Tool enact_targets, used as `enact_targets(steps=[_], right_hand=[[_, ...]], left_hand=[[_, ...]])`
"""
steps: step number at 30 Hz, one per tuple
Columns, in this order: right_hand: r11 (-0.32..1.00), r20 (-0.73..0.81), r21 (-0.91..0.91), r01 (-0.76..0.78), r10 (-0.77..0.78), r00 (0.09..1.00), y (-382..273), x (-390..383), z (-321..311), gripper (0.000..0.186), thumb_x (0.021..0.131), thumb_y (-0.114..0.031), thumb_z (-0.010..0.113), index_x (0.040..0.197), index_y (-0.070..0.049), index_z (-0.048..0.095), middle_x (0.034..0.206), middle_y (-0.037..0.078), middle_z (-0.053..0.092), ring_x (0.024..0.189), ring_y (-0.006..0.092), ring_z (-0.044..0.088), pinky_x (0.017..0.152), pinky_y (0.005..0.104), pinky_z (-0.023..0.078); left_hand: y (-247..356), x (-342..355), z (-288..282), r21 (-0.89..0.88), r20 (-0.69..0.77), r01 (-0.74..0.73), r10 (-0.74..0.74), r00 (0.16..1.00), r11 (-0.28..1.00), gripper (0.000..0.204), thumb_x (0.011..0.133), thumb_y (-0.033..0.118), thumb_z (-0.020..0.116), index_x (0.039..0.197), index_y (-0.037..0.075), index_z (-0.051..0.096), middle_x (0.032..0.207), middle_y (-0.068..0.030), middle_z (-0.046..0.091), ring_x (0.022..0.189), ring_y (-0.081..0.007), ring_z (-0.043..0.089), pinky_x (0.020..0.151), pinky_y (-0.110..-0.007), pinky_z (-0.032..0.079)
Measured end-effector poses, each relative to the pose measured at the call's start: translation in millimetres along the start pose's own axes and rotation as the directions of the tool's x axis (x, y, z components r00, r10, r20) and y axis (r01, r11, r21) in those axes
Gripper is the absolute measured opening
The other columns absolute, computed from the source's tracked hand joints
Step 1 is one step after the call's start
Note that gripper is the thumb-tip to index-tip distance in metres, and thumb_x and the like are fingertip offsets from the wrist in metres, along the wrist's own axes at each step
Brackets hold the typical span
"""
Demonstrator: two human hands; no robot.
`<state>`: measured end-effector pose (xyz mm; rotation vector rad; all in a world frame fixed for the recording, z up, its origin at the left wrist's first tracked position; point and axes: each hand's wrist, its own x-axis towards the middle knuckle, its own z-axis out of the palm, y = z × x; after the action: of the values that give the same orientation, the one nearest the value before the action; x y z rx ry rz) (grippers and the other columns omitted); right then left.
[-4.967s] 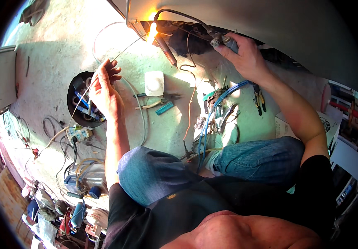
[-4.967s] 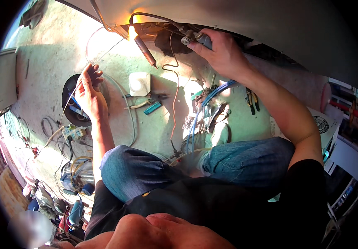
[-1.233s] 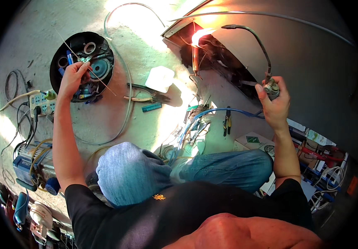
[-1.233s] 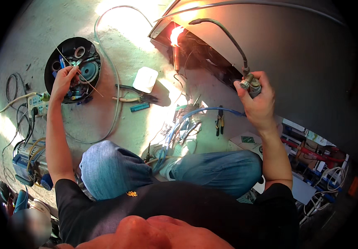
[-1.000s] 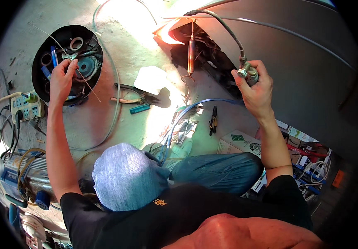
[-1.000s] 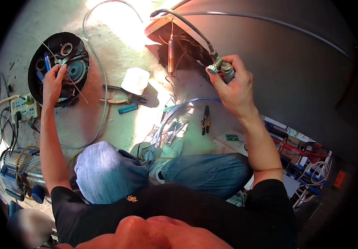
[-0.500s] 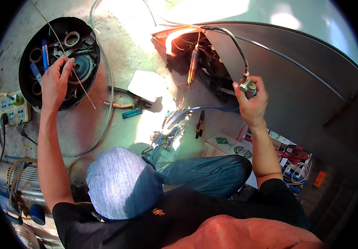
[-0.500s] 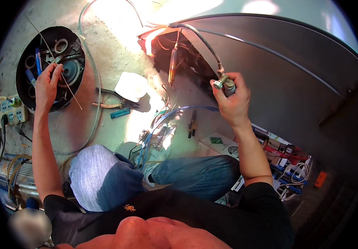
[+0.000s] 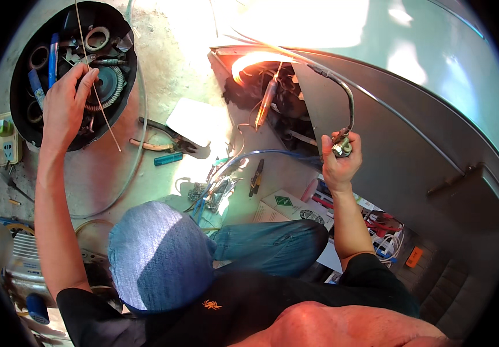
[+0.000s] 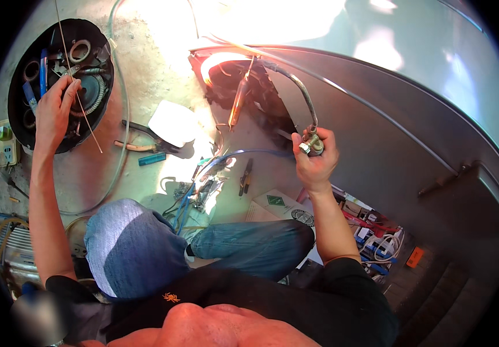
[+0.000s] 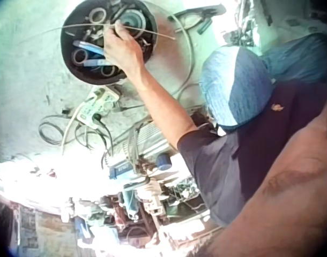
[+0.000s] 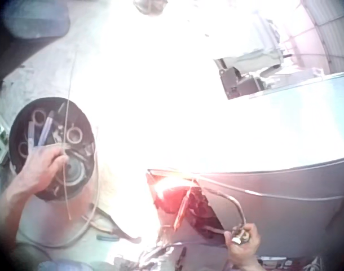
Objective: The person sits on the floor and uses a welding torch to heat and join a metal seam on a large curved appliance. They feed a thin metal rod into the flame to add filler material, moving the torch along the joint to create a continuous weld.
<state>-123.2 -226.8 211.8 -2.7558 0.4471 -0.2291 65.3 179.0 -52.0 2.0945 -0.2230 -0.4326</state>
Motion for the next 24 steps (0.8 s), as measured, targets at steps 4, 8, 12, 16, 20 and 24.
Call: enact_targets(steps=[4, 8, 12, 16, 20, 24], right_hand=[[0.990, -0.003, 0.107, -0.089, 0.089, 0.996, 24.5, -6.4, 3.2, 0.031, 0.085, -0.009, 0.083, 0.103, -0.004, 0.059, 0.088, 0.002, 0.066, 0.079, 0.0065, 0.058, 0.073, 0.0227, 0.050], [0.990, -0.012, 0.117, -0.073, 0.075, 0.997, 40.5, -6.7, 11.0, 0.032, 0.085, -0.007, 0.083, 0.103, -0.004, 0.058, 0.084, 0.001, 0.064, 0.075, 0.0057, 0.056, 0.069, 0.0220, 0.049], [0.991, 0.005, -0.060, 0.116, -0.116, 0.993, 42.4, 3.3, 17.8, 0.033, 0.083, -0.008, 0.085, 0.101, -0.005, 0.057, 0.075, 0.001, 0.063, 0.065, 0.0059, 0.054, 0.061, 0.0230, 0.048], [0.968, 0.035, -0.168, 0.185, -0.182, 0.983, 40.6, 8.0, 16.6, 0.034, 0.082, -0.009, 0.085, 0.101, -0.005, 0.058, 0.073, 0.002, 0.064, 0.062, 0.0087, 0.055, 0.059, 0.0249, 0.048], [0.959, 0.043, -0.190, 0.209, -0.205, 0.978, 41.4, 9.4, 15.4, 0.035, 0.082, -0.010, 0.086, 0.101, -0.005, 0.058, 0.072, 0.003, 0.063, 0.060, 0.0115, 0.057, 0.058, 0.0265, 0.048], [0.953, 0.044, -0.194, 0.233, -0.229, 0.972, 42.5, 9.3, 16.7, 0.035, 0.081, -0.010, 0.086, 0.100, -0.005, 0.057, 0.072, 0.003, 0.063, 0.059, 0.0126, 0.057, 0.057, 0.0271, 0.048]], left_hand=[[-0.5, -1.0, -0.3, -0.009, -0.001, 0.022, -0.022, 1.000, 1.000, 0.031, 0.104, 0.033, 0.055, 0.095, 0.004, 0.060, 0.070, -0.0103, 0.058, 0.064, -0.0287, 0.056, 0.062, -0.038, 0.043], [0.9, -0.2, -0.8, -0.011, 0.021, 0.042, -0.042, 0.999, 0.999, 0.030, 0.104, 0.032, 0.055, 0.095, 0.004, 0.060, 0.070, -0.0100, 0.058, 0.063, -0.0279, 0.055, 0.061, -0.037, 0.043], [1.5, 0.6, -0.1, -0.024, 0.017, 0.044, -0.044, 0.999, 0.999, 0.030, 0.104, 0.032, 0.055, 0.095, 0.004, 0.059, 0.071, -0.0104, 0.058, 0.064, -0.0284, 0.055, 0.062, -0.038, 0.043], [-1.3, 0.8, 2.3, 0.002, -0.020, 0.022, -0.022, 1.000, 1.000, 0.030, 0.104, 0.032, 0.055, 0.095, 0.004, 0.059, 0.072, -0.0107, 0.057, 0.065, -0.0292, 0.055, 0.063, -0.038, 0.043], [1.9, 2.1, 0.5, 0.014, 0.009, 0.056, -0.056, 0.998, 0.998, 0.030, 0.104, 0.032, 0.055, 0.095, 0.004, 0.059, 0.072, -0.0112, 0.056, 0.066, -0.0303, 0.054, 0.063, -0.039, 0.043], [1.0, 2.5, 0.4, 0.007, 0.013, 0.050, -0.050, 0.999, 0.999, 0.030, 0.104, 0.032, 0.055, 0.094, 0.004, 0.058, 0.072, -0.0113, 0.056, 0.065, -0.0301, 0.053, 0.063, -0.039, 0.042]])
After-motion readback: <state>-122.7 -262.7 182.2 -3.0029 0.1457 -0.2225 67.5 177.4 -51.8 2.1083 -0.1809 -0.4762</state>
